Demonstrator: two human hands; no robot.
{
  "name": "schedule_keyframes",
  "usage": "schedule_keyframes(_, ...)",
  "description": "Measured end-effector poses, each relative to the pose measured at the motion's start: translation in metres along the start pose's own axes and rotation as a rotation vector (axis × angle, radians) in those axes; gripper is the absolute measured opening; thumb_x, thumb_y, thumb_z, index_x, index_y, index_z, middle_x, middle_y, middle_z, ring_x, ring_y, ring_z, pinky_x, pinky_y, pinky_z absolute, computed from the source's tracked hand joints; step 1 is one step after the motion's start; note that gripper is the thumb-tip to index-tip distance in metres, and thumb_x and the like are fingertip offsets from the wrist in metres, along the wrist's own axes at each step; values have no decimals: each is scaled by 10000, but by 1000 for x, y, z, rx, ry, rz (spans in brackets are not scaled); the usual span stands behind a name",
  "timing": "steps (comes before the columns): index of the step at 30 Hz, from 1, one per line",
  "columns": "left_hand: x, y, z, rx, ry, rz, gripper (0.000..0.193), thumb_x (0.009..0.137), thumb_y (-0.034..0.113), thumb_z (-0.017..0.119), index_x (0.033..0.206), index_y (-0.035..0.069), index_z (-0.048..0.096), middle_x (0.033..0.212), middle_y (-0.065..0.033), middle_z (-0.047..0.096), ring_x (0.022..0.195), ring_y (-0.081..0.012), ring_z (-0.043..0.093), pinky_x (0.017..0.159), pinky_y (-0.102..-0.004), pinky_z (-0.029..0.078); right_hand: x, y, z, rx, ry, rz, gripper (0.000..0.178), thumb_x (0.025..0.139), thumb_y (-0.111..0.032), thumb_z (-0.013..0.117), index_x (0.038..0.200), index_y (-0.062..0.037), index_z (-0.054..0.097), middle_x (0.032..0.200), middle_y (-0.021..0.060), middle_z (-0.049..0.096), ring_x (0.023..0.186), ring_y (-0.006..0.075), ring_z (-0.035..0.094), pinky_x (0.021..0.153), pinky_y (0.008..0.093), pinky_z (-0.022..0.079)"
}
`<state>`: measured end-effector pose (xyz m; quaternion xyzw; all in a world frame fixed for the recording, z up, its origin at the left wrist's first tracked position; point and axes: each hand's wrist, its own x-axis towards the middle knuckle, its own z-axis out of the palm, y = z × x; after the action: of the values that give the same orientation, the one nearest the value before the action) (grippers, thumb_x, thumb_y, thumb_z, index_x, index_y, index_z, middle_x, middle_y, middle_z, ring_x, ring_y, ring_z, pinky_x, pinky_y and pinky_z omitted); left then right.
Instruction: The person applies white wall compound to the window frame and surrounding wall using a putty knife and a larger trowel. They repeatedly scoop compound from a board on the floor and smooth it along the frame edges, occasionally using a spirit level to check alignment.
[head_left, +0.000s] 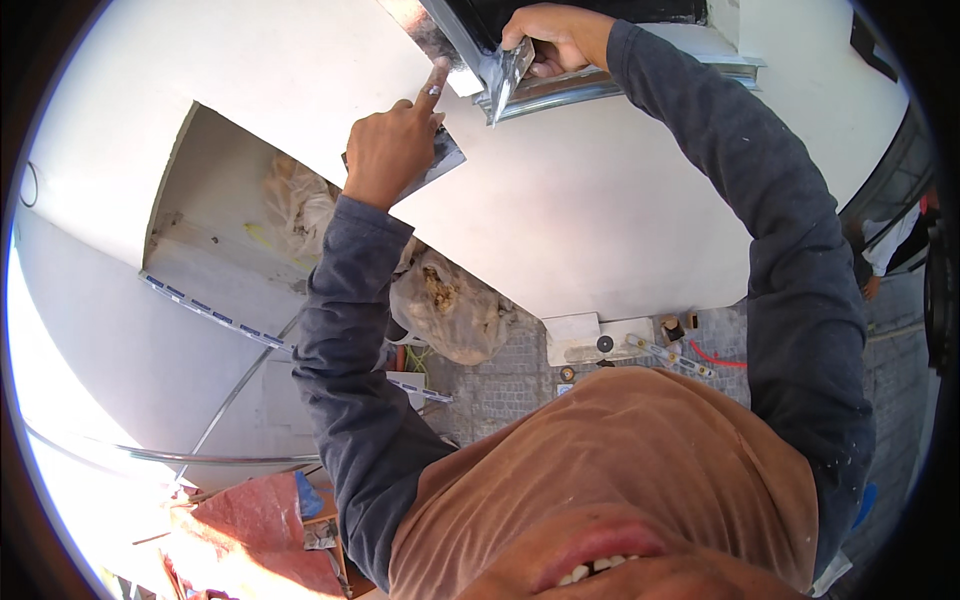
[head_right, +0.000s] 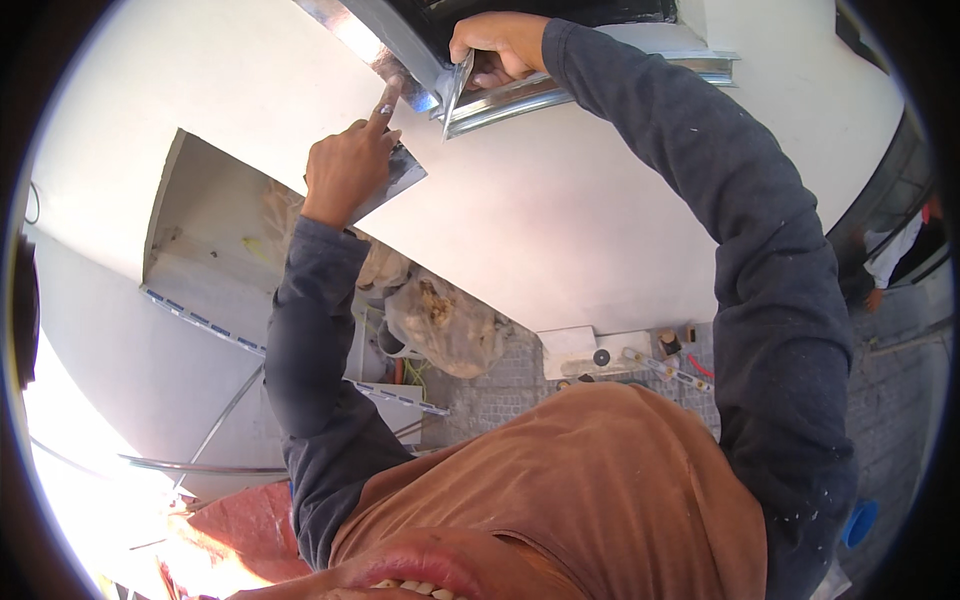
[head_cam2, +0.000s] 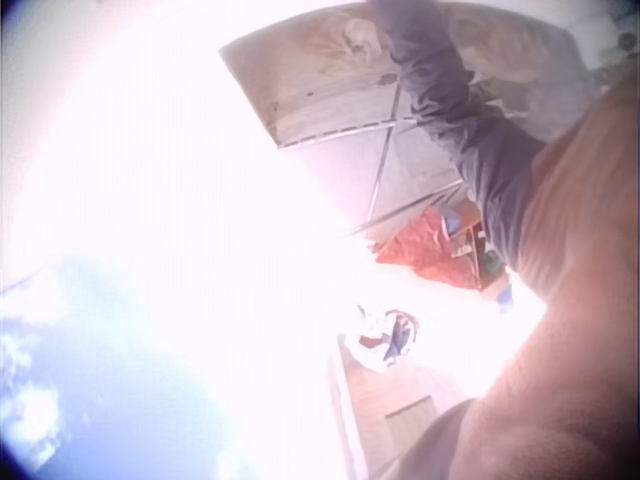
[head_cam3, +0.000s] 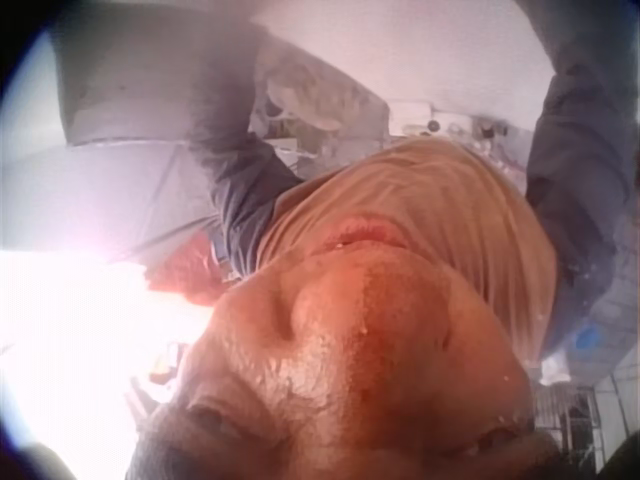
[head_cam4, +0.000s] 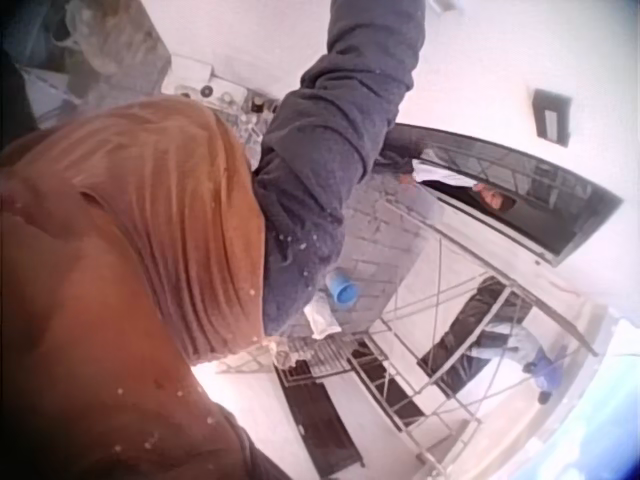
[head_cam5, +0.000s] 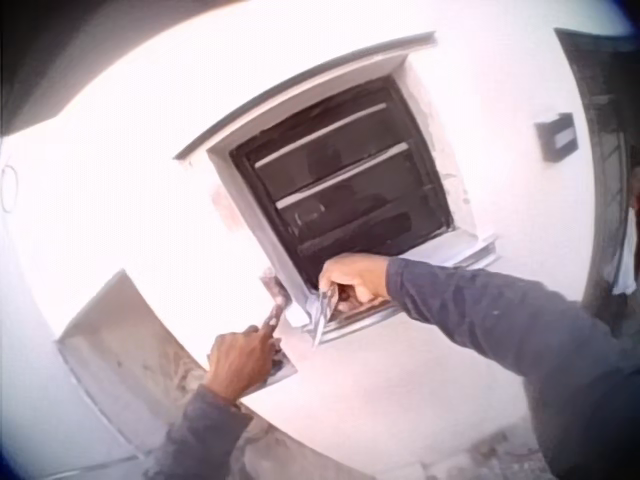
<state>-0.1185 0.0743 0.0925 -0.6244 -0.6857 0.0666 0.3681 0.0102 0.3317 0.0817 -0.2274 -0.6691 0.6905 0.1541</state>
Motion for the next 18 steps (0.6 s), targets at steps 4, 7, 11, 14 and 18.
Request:
schedule_keyframes(4,0,-5,9,-1,28,33,735,989,313,636,1630,288,276,748,-88,688,511,-256,644,458,-387,507,14,-5,-2,125,-152,47,151,870,-148,630,753,-54,634,645,82,641,545,203,625,473,322,542)
schedule_keyframes(7,-1,-6,12,-19,58,49,735,994,316,632,1632,295,266,749,-85,689,509,-248,643,458,-386,507,23,-12,2,128,-156,103,175,855,-155,646,725,-40,624,637,105,632,527,231,621,476,343,567)
schedule_keyframes(11,0,-5,11,-8,35,41,721,990,310,634,1623,297,289,766,-86,700,528,-263,654,474,-391,520,25,-27,10,156,-176,17,145,827,-109,639,702,-41,614,631,97,631,482,229,606,474,345,567)
schedule_keyframes(14,0,-4,8,-11,33,38,707,988,304,633,1615,299,306,779,-87,707,556,-276,672,488,-398,530,21,-52,14,148,-172,-24,136,821,-102,636,697,-51,613,639,82,641,492,218,614,480,337,567)
schedule_keyframes(18,1,-3,4,-13,-40,3,687,986,309,623,1603,315,320,816,-93,721,617,-299,693,525,-419,539,6,-86,5,189,-147,-133,106,812,-102,628,717,-57,615,667,97,674,516,218,646,461,316,560)
